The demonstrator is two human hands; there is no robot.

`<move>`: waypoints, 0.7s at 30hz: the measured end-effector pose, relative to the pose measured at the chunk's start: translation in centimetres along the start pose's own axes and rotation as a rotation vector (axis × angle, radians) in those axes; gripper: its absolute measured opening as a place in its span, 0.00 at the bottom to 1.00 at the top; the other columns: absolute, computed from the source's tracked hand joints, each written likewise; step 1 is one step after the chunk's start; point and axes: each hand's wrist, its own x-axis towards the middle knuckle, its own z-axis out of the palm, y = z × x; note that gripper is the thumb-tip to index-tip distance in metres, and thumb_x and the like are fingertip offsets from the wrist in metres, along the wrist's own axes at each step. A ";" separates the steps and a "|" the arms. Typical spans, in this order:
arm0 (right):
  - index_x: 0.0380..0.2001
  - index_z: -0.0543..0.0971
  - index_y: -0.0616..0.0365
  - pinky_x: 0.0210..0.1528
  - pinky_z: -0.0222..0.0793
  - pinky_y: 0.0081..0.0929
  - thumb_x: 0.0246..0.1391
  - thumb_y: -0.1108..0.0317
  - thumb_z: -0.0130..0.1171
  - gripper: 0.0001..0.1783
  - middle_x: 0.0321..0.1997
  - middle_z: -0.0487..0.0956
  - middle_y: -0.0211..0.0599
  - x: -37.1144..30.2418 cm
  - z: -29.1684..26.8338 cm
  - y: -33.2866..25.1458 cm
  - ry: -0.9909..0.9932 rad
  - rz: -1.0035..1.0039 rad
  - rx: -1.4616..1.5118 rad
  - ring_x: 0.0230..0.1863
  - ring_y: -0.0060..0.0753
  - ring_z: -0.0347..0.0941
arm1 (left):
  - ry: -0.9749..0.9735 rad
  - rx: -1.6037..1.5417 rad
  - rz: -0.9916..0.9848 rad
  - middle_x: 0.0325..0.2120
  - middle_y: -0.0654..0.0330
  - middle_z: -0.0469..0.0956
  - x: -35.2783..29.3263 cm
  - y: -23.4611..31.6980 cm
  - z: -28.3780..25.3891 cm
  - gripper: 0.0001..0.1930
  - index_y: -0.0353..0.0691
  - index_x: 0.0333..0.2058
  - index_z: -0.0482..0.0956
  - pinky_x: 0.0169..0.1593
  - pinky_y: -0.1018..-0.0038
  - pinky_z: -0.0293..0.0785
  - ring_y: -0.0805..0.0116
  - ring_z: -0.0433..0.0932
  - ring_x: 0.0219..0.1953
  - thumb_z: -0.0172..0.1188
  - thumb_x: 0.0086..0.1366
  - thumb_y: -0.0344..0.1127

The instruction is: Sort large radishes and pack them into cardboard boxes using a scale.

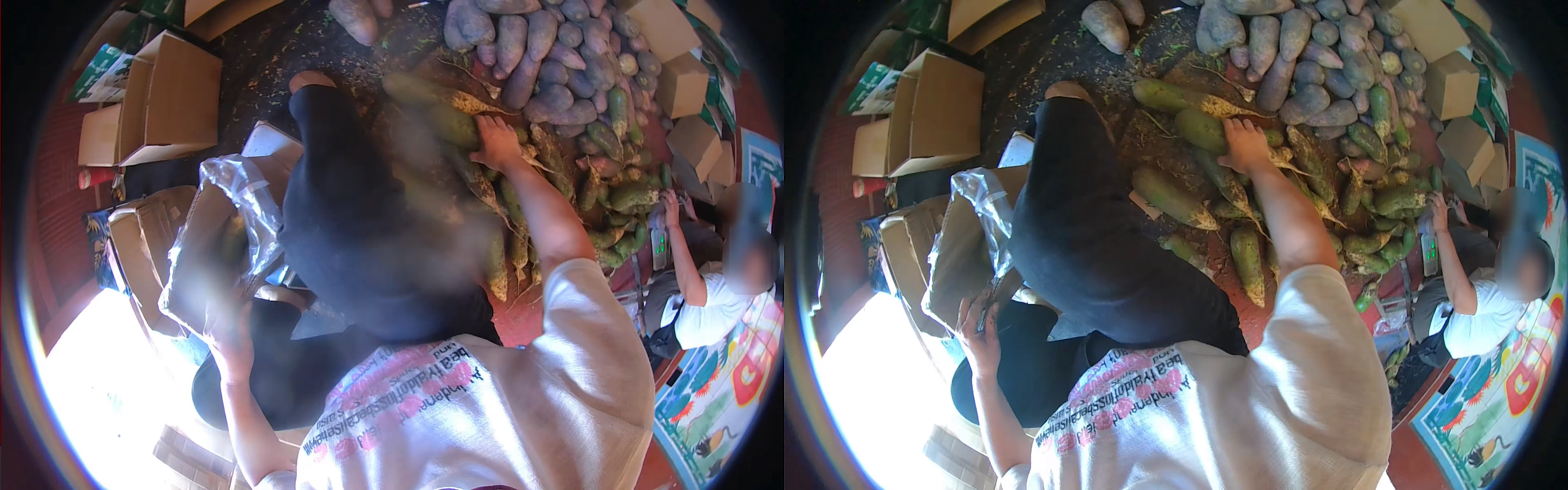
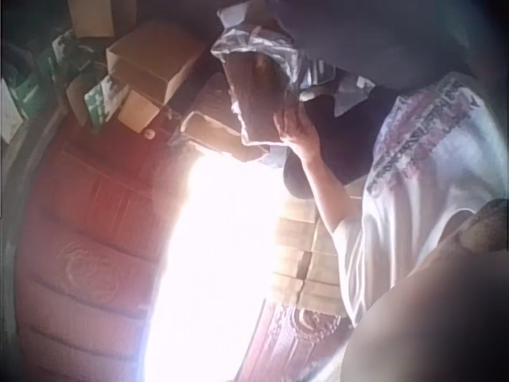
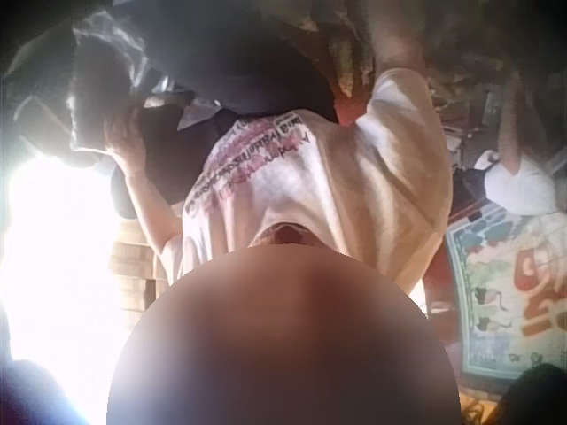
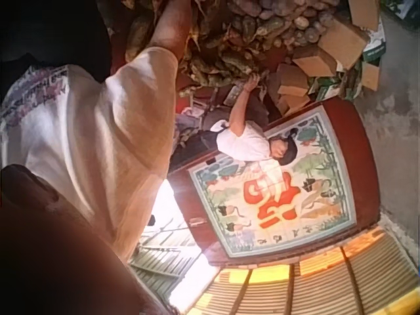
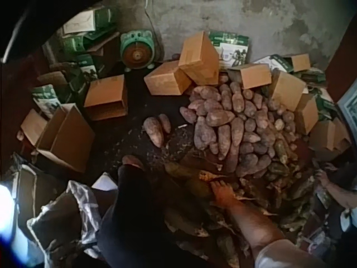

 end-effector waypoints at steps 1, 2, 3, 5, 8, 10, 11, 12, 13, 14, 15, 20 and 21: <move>0.66 0.61 0.54 0.67 0.61 0.46 0.40 0.53 0.75 0.51 0.64 0.68 0.44 -0.9 -0.8 0.9 0.064 -0.035 0.046 0.68 0.47 0.61 | -0.023 0.016 0.040 0.45 0.51 0.78 0.3 0.4 0.0 0.15 0.37 0.48 0.82 0.51 0.63 0.74 0.53 0.79 0.46 0.64 0.61 0.25; 0.66 0.61 0.54 0.67 0.61 0.46 0.40 0.53 0.75 0.51 0.64 0.68 0.44 -1.7 -2.1 0.9 0.078 -0.045 0.039 0.68 0.47 0.61 | -0.043 0.037 0.076 0.47 0.51 0.78 0.4 0.7 -0.2 0.18 0.37 0.51 0.81 0.52 0.63 0.73 0.52 0.79 0.49 0.64 0.61 0.25; 0.65 0.61 0.55 0.67 0.61 0.45 0.40 0.55 0.75 0.51 0.64 0.69 0.46 -2.6 -3.5 1.1 0.126 -0.053 0.206 0.67 0.49 0.63 | -0.025 0.034 0.075 0.47 0.51 0.78 0.4 1.0 -0.5 0.18 0.37 0.51 0.81 0.52 0.63 0.73 0.52 0.79 0.49 0.64 0.61 0.25; 0.66 0.61 0.60 0.65 0.64 0.41 0.43 0.60 0.74 0.49 0.61 0.73 0.47 -4.5 -7.2 1.7 0.120 -0.070 0.597 0.62 0.49 0.69 | 0.078 0.062 0.088 0.51 0.50 0.76 0.7 1.8 -0.9 0.20 0.38 0.54 0.79 0.55 0.62 0.73 0.51 0.77 0.53 0.63 0.62 0.27; 0.67 0.59 0.62 0.63 0.67 0.38 0.46 0.63 0.71 0.48 0.60 0.73 0.45 -6.7 -11.2 3.5 0.073 -0.145 1.029 0.60 0.42 0.72 | 0.146 0.100 0.137 0.53 0.51 0.75 1.2 1.8 -2.3 0.20 0.38 0.55 0.78 0.57 0.62 0.72 0.51 0.76 0.55 0.62 0.63 0.28; 0.68 0.59 0.63 0.62 0.68 0.34 0.51 0.66 0.66 0.43 0.60 0.73 0.45 -8.8 -13.3 5.1 0.038 -0.091 1.275 0.58 0.36 0.73 | 0.200 0.107 0.172 0.54 0.51 0.76 2.1 2.9 -3.0 0.20 0.39 0.56 0.78 0.58 0.61 0.72 0.53 0.75 0.56 0.61 0.65 0.30; 0.68 0.60 0.64 0.61 0.70 0.34 0.51 0.65 0.66 0.43 0.60 0.74 0.46 -9.8 -14.0 6.1 -0.090 -0.090 1.554 0.58 0.36 0.74 | 0.233 0.061 0.186 0.54 0.51 0.76 2.7 3.6 -3.4 0.19 0.39 0.56 0.78 0.58 0.62 0.71 0.54 0.75 0.57 0.60 0.66 0.31; 0.67 0.60 0.64 0.61 0.71 0.34 0.52 0.63 0.66 0.42 0.59 0.74 0.48 -10.6 -14.5 6.9 -0.229 -0.089 1.829 0.57 0.36 0.74 | 0.265 0.014 0.199 0.54 0.52 0.76 3.5 4.4 -3.8 0.18 0.40 0.56 0.78 0.59 0.62 0.71 0.55 0.75 0.57 0.60 0.67 0.33; 0.66 0.62 0.65 0.61 0.72 0.41 0.51 0.55 0.67 0.44 0.59 0.75 0.51 -12.5 -16.8 5.5 -0.267 -0.129 1.869 0.57 0.41 0.75 | 0.314 0.007 0.192 0.55 0.53 0.76 4.3 5.7 -4.1 0.18 0.39 0.56 0.78 0.59 0.63 0.71 0.58 0.75 0.57 0.59 0.68 0.34; 0.66 0.62 0.65 0.61 0.72 0.41 0.51 0.55 0.67 0.44 0.59 0.75 0.51 -14.0 -17.1 5.4 -0.248 -0.120 1.867 0.57 0.41 0.75 | 0.357 -0.006 0.194 0.55 0.54 0.76 5.4 7.9 -4.3 0.18 0.39 0.56 0.78 0.59 0.64 0.71 0.60 0.75 0.56 0.58 0.69 0.35; 0.66 0.63 0.65 0.61 0.71 0.45 0.50 0.51 0.68 0.46 0.59 0.74 0.54 -15.3 -17.4 5.3 -0.421 -0.120 2.043 0.56 0.46 0.75 | 0.333 -0.210 0.186 0.55 0.54 0.76 6.3 10.6 -4.7 0.18 0.38 0.56 0.77 0.59 0.65 0.71 0.62 0.76 0.56 0.59 0.70 0.36; 0.66 0.62 0.68 0.46 0.76 0.45 0.50 0.38 0.61 0.51 0.50 0.77 0.57 -18.2 -19.1 1.2 -0.591 -0.230 2.191 0.47 0.51 0.77 | -0.079 -0.854 0.335 0.54 0.54 0.77 12.7 23.3 -1.3 0.23 0.34 0.59 0.74 0.60 0.72 0.69 0.64 0.76 0.55 0.60 0.69 0.39; 0.63 0.65 0.68 0.57 0.73 0.51 0.49 0.41 0.66 0.49 0.56 0.74 0.63 -18.6 -18.6 1.6 -0.645 -0.246 2.259 0.54 0.57 0.75 | -0.154 -0.964 0.334 0.52 0.55 0.78 14.1 25.2 1.1 0.23 0.34 0.59 0.74 0.60 0.72 0.69 0.63 0.77 0.54 0.61 0.69 0.41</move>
